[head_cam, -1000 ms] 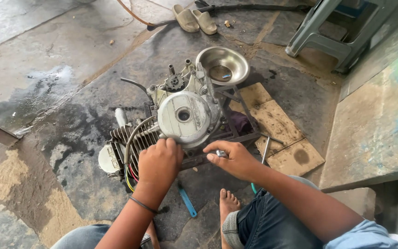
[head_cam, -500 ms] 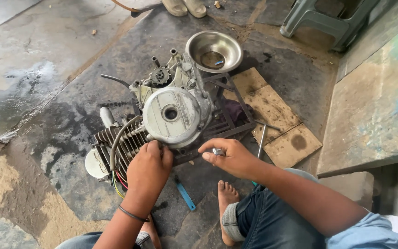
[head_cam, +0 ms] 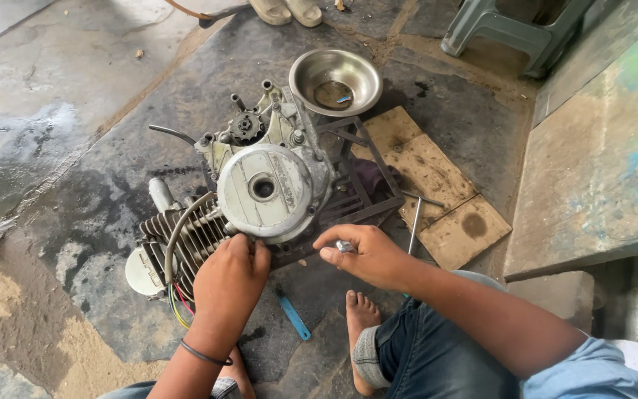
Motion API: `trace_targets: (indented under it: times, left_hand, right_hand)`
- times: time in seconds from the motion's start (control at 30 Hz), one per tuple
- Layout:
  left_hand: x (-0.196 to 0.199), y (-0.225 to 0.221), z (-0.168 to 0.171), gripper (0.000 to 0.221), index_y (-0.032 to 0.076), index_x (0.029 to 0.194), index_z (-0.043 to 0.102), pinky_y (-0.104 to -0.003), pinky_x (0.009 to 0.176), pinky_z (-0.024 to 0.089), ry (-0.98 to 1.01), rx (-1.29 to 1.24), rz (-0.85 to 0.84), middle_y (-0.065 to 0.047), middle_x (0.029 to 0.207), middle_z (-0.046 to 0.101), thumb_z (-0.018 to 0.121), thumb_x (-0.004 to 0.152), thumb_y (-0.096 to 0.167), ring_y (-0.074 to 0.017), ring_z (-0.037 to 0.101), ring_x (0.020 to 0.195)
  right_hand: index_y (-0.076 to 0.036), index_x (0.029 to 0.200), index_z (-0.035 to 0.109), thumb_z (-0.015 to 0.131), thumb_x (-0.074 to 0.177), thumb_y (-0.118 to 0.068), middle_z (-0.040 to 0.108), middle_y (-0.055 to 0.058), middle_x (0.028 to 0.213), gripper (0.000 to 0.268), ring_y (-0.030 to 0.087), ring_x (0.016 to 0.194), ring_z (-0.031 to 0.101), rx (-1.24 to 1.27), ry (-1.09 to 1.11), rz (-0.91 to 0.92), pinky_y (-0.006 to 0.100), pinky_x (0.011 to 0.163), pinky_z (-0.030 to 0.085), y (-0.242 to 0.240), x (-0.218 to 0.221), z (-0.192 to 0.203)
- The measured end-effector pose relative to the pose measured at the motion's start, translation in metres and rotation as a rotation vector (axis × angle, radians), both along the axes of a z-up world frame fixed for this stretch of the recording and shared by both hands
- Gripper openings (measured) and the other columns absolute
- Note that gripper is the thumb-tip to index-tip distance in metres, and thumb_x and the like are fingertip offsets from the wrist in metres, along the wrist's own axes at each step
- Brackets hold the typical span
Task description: Repair or assemble a motorcycle engine by manipulating bolts and components with tools.
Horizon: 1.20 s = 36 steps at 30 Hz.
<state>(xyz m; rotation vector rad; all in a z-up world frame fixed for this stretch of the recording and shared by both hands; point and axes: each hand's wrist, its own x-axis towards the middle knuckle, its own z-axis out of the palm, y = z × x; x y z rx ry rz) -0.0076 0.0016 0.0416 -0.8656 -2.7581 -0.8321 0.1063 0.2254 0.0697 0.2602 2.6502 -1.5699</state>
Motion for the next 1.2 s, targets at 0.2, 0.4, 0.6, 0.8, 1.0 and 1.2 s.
trace_targets:
  times: [0.2, 0.4, 0.6, 0.8, 1.0, 1.2]
  left_hand:
    - [0.003, 0.0, 0.01, 0.032, 0.004, 0.081, 0.06, -0.049, 0.06, 0.053, -0.033, -0.017, 0.039, -0.015, 0.082, 0.069, 0.063, 0.093, 0.033, -0.0386, 0.068, 0.071]
    - [0.002, 0.001, 0.013, 0.031, 0.005, 0.081, 0.06, -0.049, 0.061, 0.053, -0.029, -0.021, 0.037, -0.014, 0.082, 0.069, 0.064, 0.093, 0.033, -0.0385, 0.068, 0.071]
    - [0.004, 0.002, 0.016, 0.03, 0.006, 0.08, 0.062, -0.048, 0.059, 0.052, 0.029, -0.01, 0.042, -0.014, 0.08, 0.068, 0.066, 0.092, 0.033, -0.0377, 0.067, 0.069]
    - [0.004, -0.003, 0.006, 0.026, 0.006, 0.082, 0.061, -0.047, 0.059, 0.052, 0.229, 0.039, -0.034, -0.012, 0.076, 0.065, 0.069, 0.091, 0.029, -0.035, 0.066, 0.067]
    - [-0.003, -0.01, -0.007, 0.021, 0.009, 0.084, 0.057, -0.046, 0.06, 0.052, 0.303, 0.102, -0.113, -0.01, 0.075, 0.062, 0.067, 0.093, 0.026, -0.0321, 0.066, 0.066]
    - [0.0, 0.007, -0.039, 0.018, 0.009, 0.087, 0.055, -0.041, 0.059, 0.051, 0.393, 0.114, -0.009, -0.008, 0.078, 0.059, 0.065, 0.091, 0.024, -0.0269, 0.064, 0.066]
  right_hand:
    - [-0.012, 0.112, 0.076, 0.069, 0.093, -0.03, 0.073, 0.0, 0.091, 0.028, 0.007, 0.08, 0.066, -0.01, -0.014, -0.018, 0.026, 0.072, 0.056, 0.002, 0.003, 0.004]
    - [-0.01, 0.112, 0.076, 0.069, 0.094, -0.031, 0.072, 0.001, 0.091, 0.028, 0.007, 0.08, 0.065, -0.026, 0.019, -0.011, 0.026, 0.072, 0.055, 0.006, 0.006, 0.003]
    - [-0.009, 0.111, 0.075, 0.069, 0.094, -0.031, 0.074, 0.0, 0.095, 0.028, 0.007, 0.085, 0.067, -0.018, 0.071, 0.013, 0.026, 0.075, 0.056, 0.009, 0.007, 0.002]
    - [-0.011, 0.113, 0.076, 0.07, 0.093, -0.028, 0.075, 0.001, 0.095, 0.027, 0.008, 0.079, 0.066, -0.069, -0.009, -0.021, 0.026, 0.072, 0.056, 0.012, 0.009, -0.002]
    - [-0.011, 0.112, 0.076, 0.069, 0.092, -0.024, 0.077, 0.0, 0.096, 0.025, 0.009, 0.075, 0.07, 0.025, 0.019, -0.043, 0.027, 0.068, 0.057, 0.016, 0.008, -0.009]
    - [-0.016, 0.117, 0.078, 0.07, 0.091, -0.023, 0.075, 0.006, 0.084, 0.028, 0.013, 0.073, 0.066, 0.165, -0.116, -0.069, 0.031, 0.068, 0.052, 0.011, 0.007, -0.006]
